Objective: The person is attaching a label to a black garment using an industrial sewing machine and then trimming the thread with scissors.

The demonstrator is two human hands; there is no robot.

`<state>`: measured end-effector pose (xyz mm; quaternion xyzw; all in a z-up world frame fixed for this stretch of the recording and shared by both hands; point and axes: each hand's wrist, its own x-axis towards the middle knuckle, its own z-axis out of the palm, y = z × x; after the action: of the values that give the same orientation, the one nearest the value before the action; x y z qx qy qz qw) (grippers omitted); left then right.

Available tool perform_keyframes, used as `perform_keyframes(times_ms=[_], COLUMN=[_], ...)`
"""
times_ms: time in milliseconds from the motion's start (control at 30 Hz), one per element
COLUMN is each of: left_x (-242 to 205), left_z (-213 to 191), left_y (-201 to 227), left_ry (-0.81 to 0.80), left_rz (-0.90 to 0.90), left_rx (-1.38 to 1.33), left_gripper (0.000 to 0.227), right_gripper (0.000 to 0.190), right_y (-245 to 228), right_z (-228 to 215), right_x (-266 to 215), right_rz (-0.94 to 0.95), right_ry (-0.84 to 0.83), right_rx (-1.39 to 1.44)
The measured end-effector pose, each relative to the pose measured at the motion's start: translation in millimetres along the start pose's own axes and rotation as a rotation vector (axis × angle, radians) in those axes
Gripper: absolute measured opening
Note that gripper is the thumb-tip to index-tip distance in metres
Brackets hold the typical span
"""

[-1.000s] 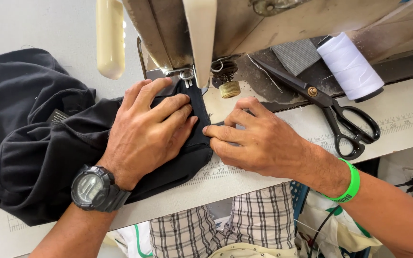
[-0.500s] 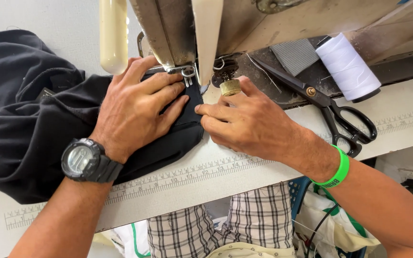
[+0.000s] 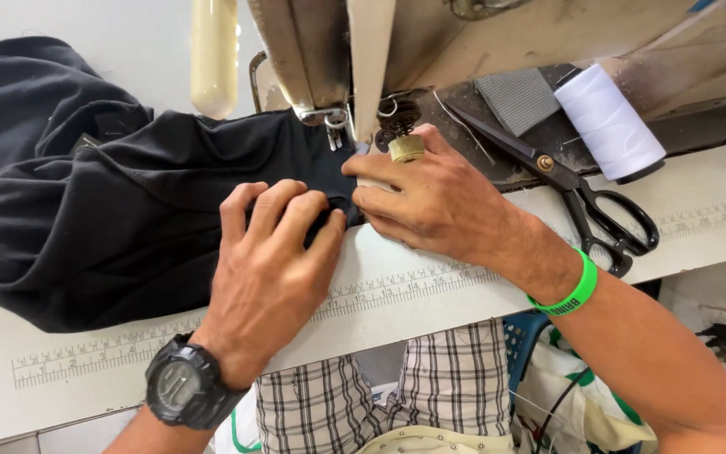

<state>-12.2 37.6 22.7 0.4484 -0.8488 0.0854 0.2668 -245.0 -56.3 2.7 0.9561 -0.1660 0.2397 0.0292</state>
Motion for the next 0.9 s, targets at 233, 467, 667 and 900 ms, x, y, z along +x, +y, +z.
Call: perform_keyframes(times_ms=[233,467,667,900], left_x=[6.9,10.5,2.0,-0.9], left_z=[2.6,2.6,6.6,9.3], left_y=[-0.8,-5.7,-18.1,-20.4], left_ry=[-0.109,-0.15,-0.149,-0.138], left_rz=[0.158,0.179,0.214,0.214], left_rx=[0.089,0.059,-0.001,0.007], left_gripper=[0.01,0.008,0.011,0.012], right_gripper=[0.01,0.004,0.02,0.021], right_y=[-0.3,-0.8,0.7,-0.5], right_z=[-8.1,-7.1,-1.3,-5.7], right_x=[1.0,-1.0,-6.5,-3.5], right_rz=[0.054,0.054,0.032,0.023], right_ry=[0.006,-0.011,0.002,-0.015], right_rx=[0.118,0.097,0.069,0.054])
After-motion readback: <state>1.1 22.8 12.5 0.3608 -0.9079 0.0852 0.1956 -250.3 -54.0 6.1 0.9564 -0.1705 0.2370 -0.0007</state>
